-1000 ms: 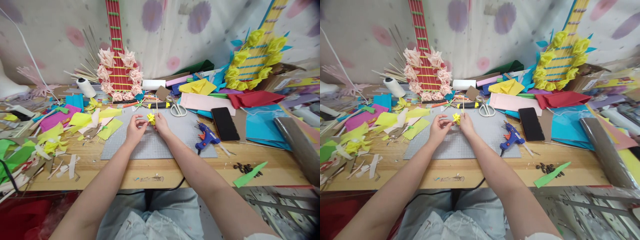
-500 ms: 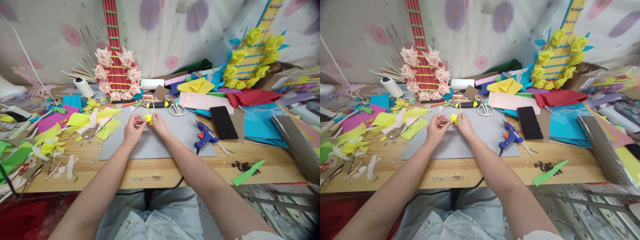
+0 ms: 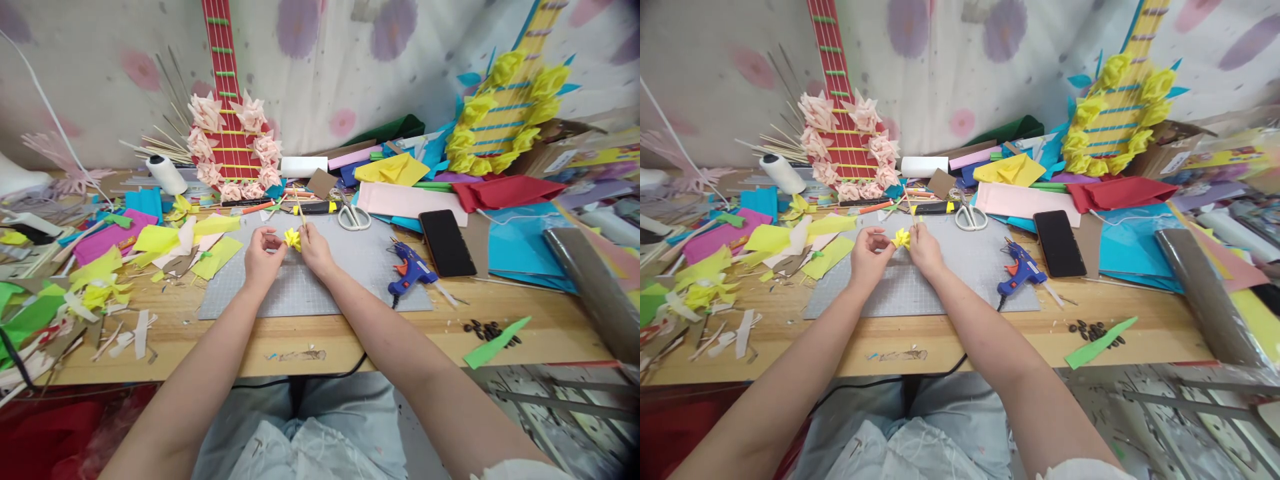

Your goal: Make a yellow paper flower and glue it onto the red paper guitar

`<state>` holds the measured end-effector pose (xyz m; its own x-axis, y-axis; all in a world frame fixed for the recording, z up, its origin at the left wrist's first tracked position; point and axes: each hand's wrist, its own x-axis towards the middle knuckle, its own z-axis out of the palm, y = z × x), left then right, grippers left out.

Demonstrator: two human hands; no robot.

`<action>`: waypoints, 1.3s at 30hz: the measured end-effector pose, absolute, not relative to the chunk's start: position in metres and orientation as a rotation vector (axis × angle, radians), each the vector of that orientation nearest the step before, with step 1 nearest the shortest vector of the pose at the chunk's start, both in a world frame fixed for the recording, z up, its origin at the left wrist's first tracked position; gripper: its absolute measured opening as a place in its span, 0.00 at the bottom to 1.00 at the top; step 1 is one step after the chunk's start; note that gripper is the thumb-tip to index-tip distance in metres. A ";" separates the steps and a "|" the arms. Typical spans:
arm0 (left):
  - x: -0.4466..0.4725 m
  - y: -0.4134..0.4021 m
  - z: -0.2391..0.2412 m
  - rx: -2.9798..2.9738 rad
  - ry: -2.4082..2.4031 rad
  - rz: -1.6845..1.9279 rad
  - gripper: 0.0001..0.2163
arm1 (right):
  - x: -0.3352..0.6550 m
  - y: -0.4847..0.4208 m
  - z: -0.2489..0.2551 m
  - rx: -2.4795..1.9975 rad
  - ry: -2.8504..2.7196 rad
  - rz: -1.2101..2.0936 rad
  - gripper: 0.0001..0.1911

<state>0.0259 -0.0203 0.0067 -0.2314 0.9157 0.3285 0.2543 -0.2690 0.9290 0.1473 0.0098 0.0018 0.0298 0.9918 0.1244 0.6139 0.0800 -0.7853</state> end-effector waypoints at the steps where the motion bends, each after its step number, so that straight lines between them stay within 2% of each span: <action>1: 0.026 -0.020 0.007 1.413 1.416 1.541 0.15 | 0.148 0.009 0.004 -1.613 -1.681 0.664 0.14; 9: 0.030 -0.022 0.022 0.886 1.216 1.467 0.19 | 0.152 0.003 0.016 -1.618 -1.740 0.502 0.16; 16: 0.030 -0.024 0.026 0.788 1.181 1.301 0.12 | 0.154 0.002 0.019 -1.616 -1.774 0.397 0.15; 21: 0.030 -0.023 0.023 0.747 1.184 1.309 0.16 | 0.153 0.002 0.019 -1.596 -1.779 0.396 0.15; 35: 0.022 -0.017 0.026 0.540 1.114 1.340 0.08 | 0.153 0.000 0.018 -1.526 -1.742 0.494 0.16; 39: 0.021 -0.015 0.024 0.471 1.109 1.426 0.10 | 0.152 0.001 0.016 -1.479 -1.734 0.496 0.17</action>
